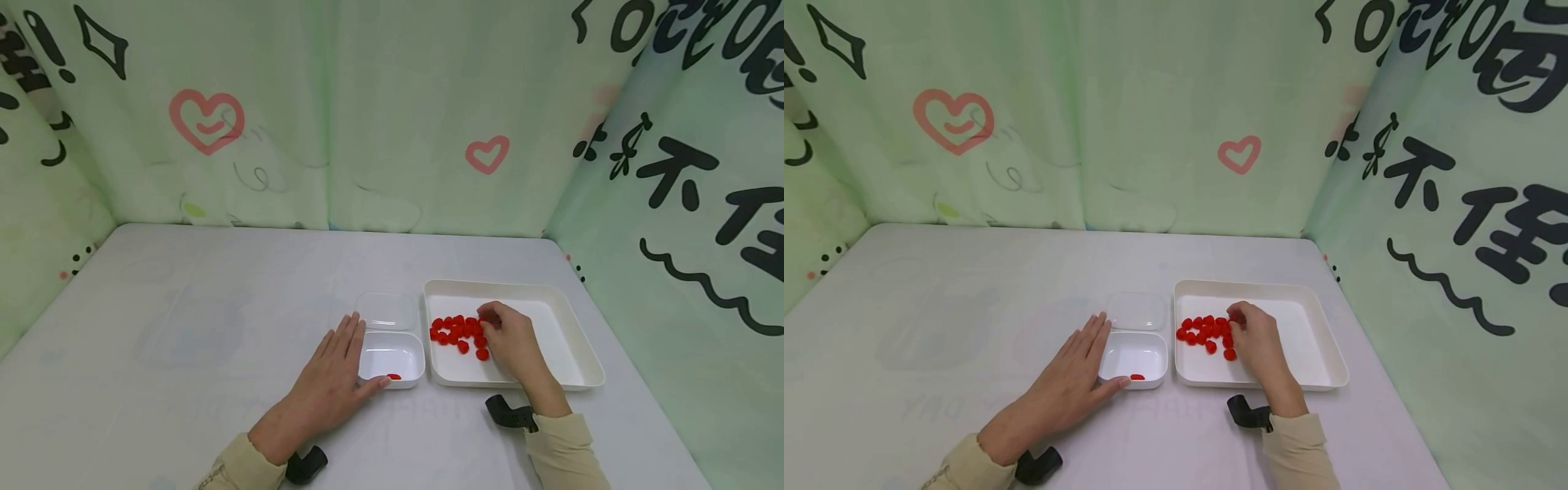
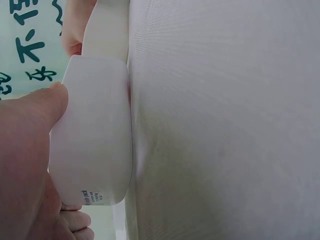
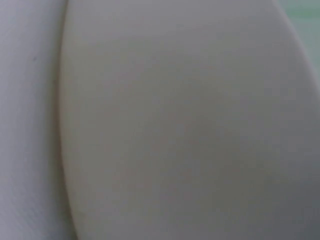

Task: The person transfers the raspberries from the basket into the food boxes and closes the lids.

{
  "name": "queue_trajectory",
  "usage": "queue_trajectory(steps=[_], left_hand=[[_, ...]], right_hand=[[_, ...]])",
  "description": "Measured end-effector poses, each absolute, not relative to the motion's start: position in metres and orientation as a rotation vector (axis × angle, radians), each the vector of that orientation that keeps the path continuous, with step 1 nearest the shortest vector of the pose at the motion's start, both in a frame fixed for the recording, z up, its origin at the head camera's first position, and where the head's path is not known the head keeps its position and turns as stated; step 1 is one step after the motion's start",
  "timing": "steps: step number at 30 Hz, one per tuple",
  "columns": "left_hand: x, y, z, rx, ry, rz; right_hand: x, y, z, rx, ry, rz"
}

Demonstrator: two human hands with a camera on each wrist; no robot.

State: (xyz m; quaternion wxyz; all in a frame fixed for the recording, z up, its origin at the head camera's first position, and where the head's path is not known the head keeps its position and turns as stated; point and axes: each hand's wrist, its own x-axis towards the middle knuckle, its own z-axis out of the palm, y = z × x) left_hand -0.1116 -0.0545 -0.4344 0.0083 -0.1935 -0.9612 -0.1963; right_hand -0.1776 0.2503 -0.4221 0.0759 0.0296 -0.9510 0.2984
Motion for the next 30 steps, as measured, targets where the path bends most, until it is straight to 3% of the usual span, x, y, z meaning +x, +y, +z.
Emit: queue_trajectory(steps=[30], left_hand=[[-0.110,-0.054,-0.432,-0.602,-3.037,-0.604]], right_hand=[[-0.175,0.244,-0.409,0.146,-2.694,0.918]])
